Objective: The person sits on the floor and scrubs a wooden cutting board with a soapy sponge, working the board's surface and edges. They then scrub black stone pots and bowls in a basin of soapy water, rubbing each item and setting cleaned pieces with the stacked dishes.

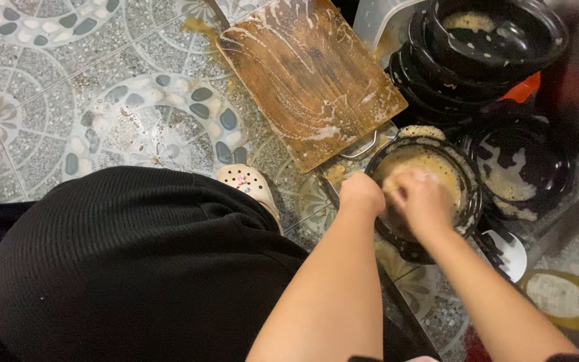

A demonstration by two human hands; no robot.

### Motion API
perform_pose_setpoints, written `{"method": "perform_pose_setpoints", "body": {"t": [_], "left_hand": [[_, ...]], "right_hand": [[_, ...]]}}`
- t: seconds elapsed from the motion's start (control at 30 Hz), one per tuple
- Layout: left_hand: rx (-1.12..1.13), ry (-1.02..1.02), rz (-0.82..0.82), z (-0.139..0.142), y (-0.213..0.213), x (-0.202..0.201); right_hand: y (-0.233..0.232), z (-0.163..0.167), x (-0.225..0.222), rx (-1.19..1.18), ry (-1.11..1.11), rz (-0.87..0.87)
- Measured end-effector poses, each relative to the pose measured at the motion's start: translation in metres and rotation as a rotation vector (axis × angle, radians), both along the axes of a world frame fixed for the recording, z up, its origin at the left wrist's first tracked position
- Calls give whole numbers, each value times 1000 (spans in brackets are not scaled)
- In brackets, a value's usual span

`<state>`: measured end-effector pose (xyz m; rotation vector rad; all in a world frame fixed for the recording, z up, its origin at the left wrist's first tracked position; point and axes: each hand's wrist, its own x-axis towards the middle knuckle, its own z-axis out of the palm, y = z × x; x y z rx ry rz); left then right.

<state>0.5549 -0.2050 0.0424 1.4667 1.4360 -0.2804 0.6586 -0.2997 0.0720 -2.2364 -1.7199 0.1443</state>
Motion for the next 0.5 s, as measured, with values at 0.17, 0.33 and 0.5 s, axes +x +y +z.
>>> {"method": "perform_pose_setpoints", "body": {"t": [0.17, 0.33, 0.5], "left_hand": [[-52, 7, 21, 7, 4, 0], [-102, -3, 135, 11, 5, -1], [-36, -13, 114, 10, 1, 0]], "right_hand": [[-22, -2, 44, -189, -70, -201], [-54, -4, 38, -218, -92, -131], [-56, 0, 2, -161, 55, 28]]}}
